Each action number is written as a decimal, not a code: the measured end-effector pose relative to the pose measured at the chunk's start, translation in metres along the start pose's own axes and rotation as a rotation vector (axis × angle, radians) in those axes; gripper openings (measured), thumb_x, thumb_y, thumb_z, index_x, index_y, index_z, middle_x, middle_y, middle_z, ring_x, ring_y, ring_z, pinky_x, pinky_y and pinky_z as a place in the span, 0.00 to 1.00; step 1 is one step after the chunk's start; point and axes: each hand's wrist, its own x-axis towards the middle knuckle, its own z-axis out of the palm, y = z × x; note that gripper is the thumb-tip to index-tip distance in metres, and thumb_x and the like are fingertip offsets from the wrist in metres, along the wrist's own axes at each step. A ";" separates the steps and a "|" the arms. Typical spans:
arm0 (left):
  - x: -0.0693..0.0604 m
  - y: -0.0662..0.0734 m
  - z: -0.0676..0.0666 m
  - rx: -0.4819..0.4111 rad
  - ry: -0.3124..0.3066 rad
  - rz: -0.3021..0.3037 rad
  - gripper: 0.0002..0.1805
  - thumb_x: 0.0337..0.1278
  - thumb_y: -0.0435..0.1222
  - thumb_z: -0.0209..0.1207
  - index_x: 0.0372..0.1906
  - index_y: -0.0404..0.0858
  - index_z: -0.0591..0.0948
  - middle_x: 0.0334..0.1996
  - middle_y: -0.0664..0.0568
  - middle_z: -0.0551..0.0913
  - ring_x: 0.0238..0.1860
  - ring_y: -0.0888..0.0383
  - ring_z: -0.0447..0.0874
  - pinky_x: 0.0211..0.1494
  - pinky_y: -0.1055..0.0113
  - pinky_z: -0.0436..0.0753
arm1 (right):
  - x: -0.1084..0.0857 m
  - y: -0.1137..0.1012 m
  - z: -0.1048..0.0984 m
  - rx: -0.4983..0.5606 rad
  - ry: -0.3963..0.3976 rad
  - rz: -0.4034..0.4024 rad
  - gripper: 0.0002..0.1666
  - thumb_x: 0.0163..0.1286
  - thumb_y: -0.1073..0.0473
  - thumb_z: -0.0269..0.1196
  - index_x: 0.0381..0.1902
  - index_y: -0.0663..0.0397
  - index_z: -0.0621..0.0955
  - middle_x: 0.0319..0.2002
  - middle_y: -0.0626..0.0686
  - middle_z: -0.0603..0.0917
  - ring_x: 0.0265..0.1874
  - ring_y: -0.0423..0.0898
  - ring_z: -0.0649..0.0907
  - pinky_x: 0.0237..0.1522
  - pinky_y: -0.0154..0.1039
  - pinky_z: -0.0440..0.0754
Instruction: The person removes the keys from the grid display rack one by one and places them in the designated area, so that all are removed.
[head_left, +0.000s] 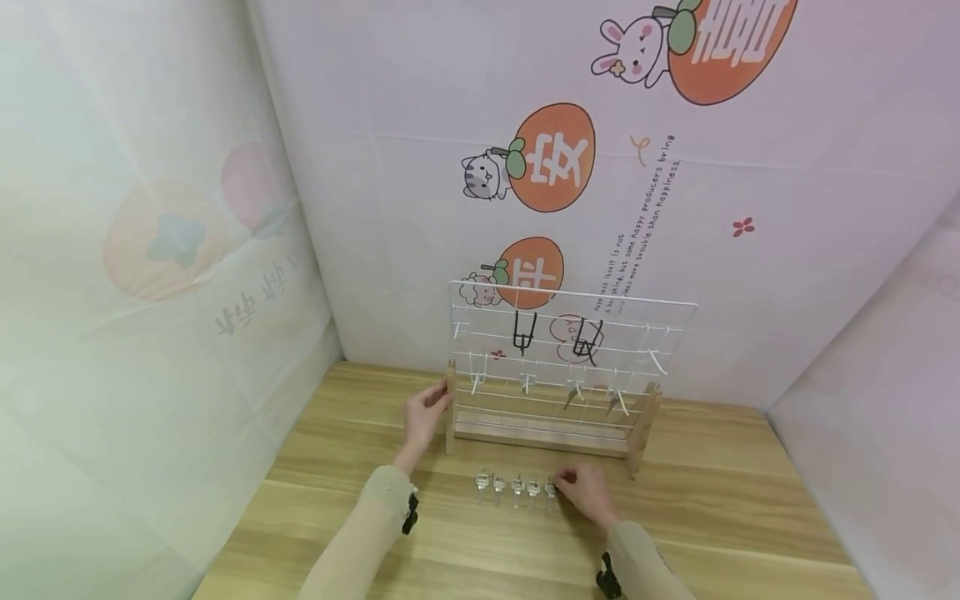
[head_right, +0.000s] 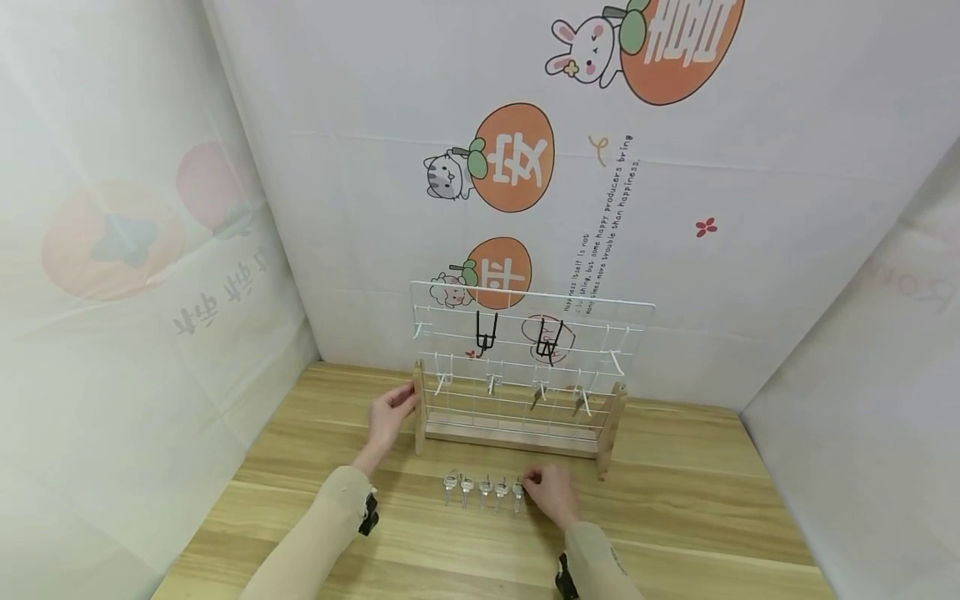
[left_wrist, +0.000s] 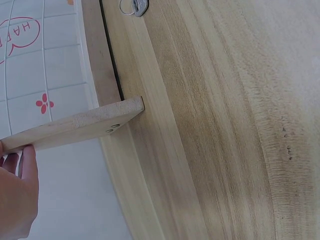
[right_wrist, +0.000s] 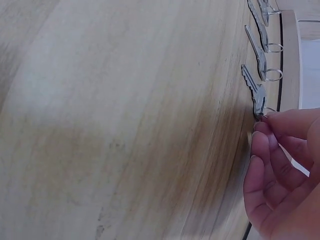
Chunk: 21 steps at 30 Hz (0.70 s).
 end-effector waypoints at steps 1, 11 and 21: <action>0.000 0.000 0.000 0.000 0.000 0.003 0.17 0.60 0.30 0.65 0.54 0.32 0.82 0.54 0.36 0.85 0.54 0.42 0.86 0.53 0.67 0.89 | 0.000 0.000 0.000 -0.002 0.000 -0.003 0.04 0.61 0.65 0.68 0.27 0.57 0.86 0.26 0.48 0.87 0.24 0.37 0.76 0.26 0.27 0.74; 0.000 0.001 0.000 -0.010 -0.002 -0.009 0.17 0.60 0.30 0.64 0.54 0.32 0.82 0.54 0.37 0.85 0.55 0.42 0.86 0.53 0.68 0.89 | 0.000 0.000 0.000 -0.014 -0.013 -0.026 0.03 0.60 0.66 0.68 0.27 0.61 0.85 0.27 0.51 0.88 0.26 0.38 0.80 0.27 0.29 0.78; -0.001 0.002 0.000 0.002 0.001 -0.020 0.17 0.60 0.30 0.65 0.54 0.32 0.82 0.54 0.37 0.85 0.54 0.43 0.86 0.52 0.69 0.89 | -0.005 0.000 -0.001 -0.009 -0.012 -0.028 0.05 0.59 0.69 0.68 0.25 0.57 0.84 0.24 0.49 0.86 0.24 0.38 0.76 0.25 0.28 0.74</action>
